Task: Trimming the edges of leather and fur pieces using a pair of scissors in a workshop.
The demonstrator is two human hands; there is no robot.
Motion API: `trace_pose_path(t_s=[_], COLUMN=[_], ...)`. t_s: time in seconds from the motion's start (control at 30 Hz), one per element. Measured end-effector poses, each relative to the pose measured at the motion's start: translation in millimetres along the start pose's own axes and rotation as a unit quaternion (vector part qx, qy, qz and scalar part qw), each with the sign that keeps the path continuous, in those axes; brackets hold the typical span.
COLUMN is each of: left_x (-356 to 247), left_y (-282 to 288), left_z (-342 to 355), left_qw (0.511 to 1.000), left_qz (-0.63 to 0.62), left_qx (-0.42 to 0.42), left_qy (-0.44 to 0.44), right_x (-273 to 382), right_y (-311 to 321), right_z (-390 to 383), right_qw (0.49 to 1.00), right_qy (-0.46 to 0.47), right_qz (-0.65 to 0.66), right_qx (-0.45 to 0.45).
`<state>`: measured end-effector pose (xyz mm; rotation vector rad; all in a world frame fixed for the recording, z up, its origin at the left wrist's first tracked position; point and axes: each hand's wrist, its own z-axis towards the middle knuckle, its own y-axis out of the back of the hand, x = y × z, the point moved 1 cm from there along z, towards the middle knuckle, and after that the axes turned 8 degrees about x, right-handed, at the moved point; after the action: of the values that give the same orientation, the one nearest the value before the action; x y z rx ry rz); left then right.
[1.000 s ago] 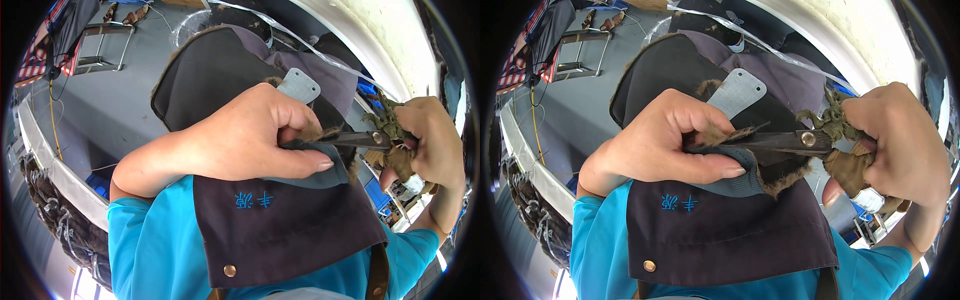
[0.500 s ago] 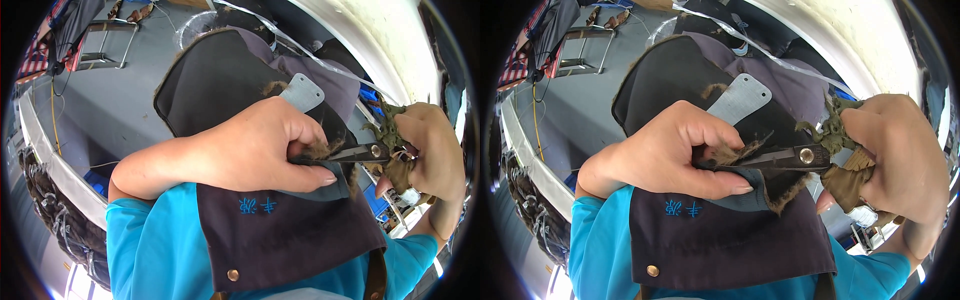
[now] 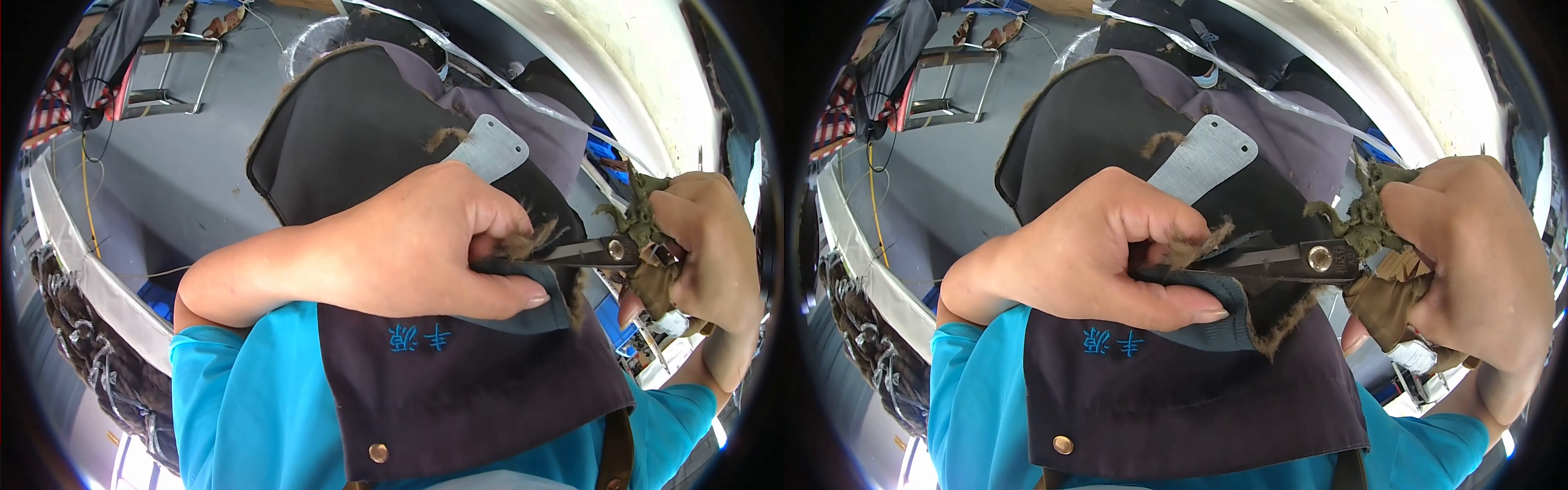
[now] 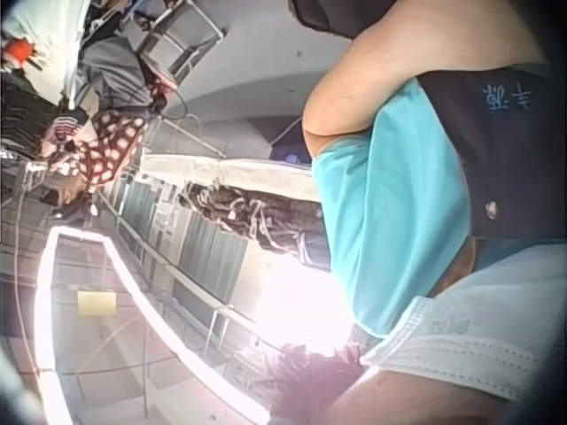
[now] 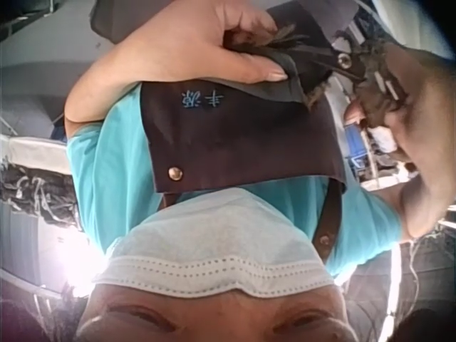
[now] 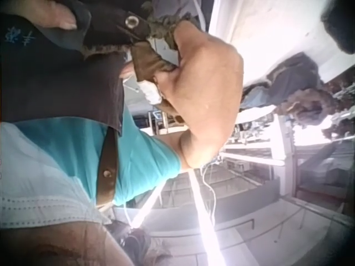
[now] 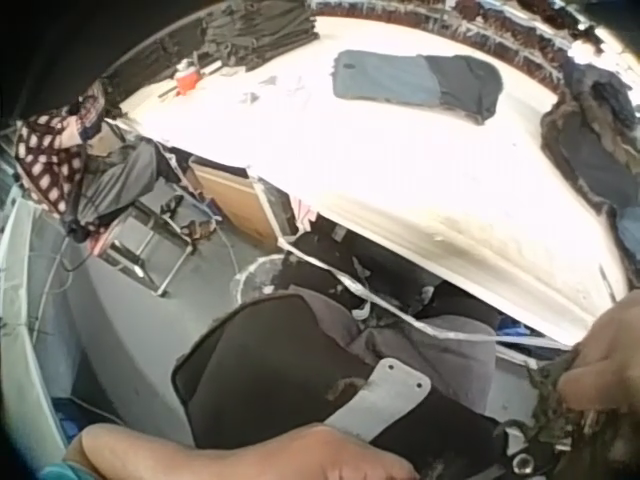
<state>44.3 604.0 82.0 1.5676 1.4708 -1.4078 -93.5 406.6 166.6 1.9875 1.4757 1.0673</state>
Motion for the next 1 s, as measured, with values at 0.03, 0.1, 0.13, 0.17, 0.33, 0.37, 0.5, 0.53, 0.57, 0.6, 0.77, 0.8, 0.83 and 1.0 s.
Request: trace_pose_path(t_s=[0.03,0.1,0.13,0.17,0.33,0.37,0.5,0.53,0.57,0.6,0.77,0.8,0.83,1.0], left_x=[0.6,0.9,0.6,0.3,-3.1,-4.4,-3.0,-3.1,-1.8,-0.8,-1.5,-0.5,0.2,-15.6], left_y=[-0.6,-0.6,0.7,2.3,5.3,5.8,4.1,3.1,4.0,3.4,2.3,3.8,4.6,1.0], left_z=[0.0,0.1,0.1,0.6,-0.1,-1.8,-7.3,-9.8,-9.5,-11.1,-11.3,-12.6,-14.7,-40.8], left_qw=[1.000,1.000,1.000,1.000,0.999,1.000,0.995,0.994,0.994,0.993,0.977,0.972,0.968,0.920], left_qz=[0.000,-0.007,-0.007,0.015,0.046,0.028,0.010,0.015,0.002,-0.013,0.047,0.071,0.095,0.290], left_qx=[0.000,-0.012,-0.012,-0.007,0.005,0.000,-0.070,-0.078,-0.082,-0.093,-0.150,-0.158,-0.166,-0.223], left_qy=[0.000,-0.013,-0.013,-0.015,-0.019,-0.012,-0.065,-0.070,-0.074,-0.075,-0.147,-0.156,-0.165,-0.140], right_x=[-0.7,1.6,2.4,2.5,3.6,-1.8,-26.8,-29.1,-28.8,-25.3,26.9,33.5,42.5,40.0], right_y=[0.3,-1.0,-1.2,-1.3,3.8,5.6,-5.9,-14.3,-28.7,-38.1,-55.0,-55.0,-49.8,-71.3], right_z=[-0.2,-0.7,-0.7,-1.1,2.0,3.5,9.0,14.3,19.4,25.5,43.6,49.2,50.9,56.6], right_qw=[1.000,1.000,1.000,1.000,1.000,1.000,0.975,0.945,0.927,0.904,0.731,0.724,0.691,0.650], right_qy=[0.007,0.004,0.001,0.000,-0.001,-0.002,0.061,0.082,0.112,0.148,0.034,0.058,0.059,0.095], right_qz=[-0.015,-0.014,-0.014,-0.014,0.002,-0.001,0.206,0.314,0.358,0.399,0.678,0.683,0.718,0.733], right_qx=[0.014,0.000,-0.013,-0.013,-0.027,-0.030,0.048,0.046,0.004,-0.031,-0.066,-0.074,-0.068,-0.177])
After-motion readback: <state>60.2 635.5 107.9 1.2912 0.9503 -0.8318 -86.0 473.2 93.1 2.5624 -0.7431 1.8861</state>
